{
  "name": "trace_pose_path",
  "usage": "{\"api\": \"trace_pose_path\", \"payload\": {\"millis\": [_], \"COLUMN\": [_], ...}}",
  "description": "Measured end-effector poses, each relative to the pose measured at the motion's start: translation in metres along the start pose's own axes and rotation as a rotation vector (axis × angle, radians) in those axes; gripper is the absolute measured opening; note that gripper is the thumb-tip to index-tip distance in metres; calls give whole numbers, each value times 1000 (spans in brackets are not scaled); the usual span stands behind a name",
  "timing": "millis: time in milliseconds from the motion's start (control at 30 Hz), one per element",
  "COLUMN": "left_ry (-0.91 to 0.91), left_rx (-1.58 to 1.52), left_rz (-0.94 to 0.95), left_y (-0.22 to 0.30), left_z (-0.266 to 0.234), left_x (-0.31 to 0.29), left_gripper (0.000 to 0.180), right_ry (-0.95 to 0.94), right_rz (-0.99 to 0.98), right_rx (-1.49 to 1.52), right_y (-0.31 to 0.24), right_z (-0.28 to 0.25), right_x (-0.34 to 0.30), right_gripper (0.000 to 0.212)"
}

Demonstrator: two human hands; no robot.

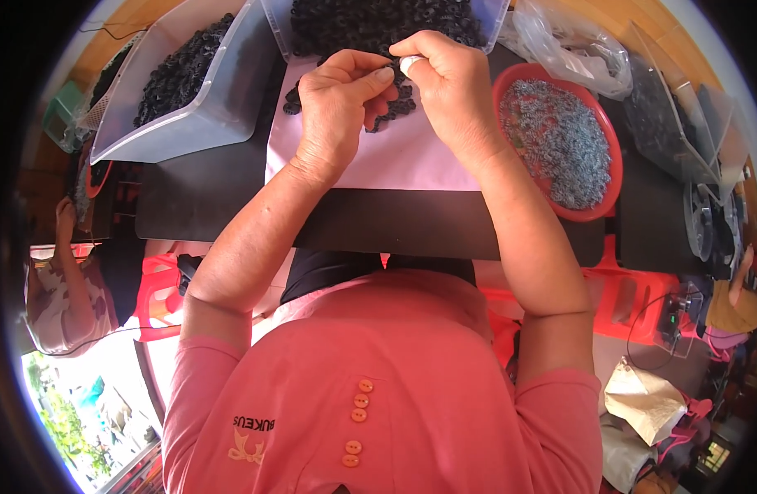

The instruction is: Sorting and inspecting small black plastic components at a workshop table.

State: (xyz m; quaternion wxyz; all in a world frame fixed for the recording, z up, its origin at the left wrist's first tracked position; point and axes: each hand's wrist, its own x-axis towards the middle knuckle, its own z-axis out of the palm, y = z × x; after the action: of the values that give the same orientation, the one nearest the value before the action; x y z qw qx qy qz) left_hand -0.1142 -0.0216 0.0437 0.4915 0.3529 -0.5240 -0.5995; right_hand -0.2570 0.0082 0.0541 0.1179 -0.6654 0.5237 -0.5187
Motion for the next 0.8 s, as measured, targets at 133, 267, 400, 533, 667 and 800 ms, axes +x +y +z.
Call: {"api": "trace_pose_path", "payload": {"millis": [133,267,400,533,667,800], "left_ry": [-30,-60,-93,-118,-126,-114], "left_rx": [45,112,74,76,89,76], "left_rz": [-3,-2,-16,-14,-53,-55], "left_y": [2,1,-2,-3,-5,-4], "left_z": [-1,-4,-1,-4,-5,-5], "left_x": [0,3,3,4,7,6], "left_gripper": [6,10,11,12,12,11], "right_ry": [-4,-12,-7,10,-18,11], "right_rz": [39,83,73,-29,-67,-145], "right_rx": [73,78,46,-54,-117,-124], "right_y": [9,7,8,3,5,6], "right_z": [-3,-4,-6,-7,-6,-2], "right_x": [2,2,3,2,1,2], "right_gripper": [19,19,19,20,22,24]}}
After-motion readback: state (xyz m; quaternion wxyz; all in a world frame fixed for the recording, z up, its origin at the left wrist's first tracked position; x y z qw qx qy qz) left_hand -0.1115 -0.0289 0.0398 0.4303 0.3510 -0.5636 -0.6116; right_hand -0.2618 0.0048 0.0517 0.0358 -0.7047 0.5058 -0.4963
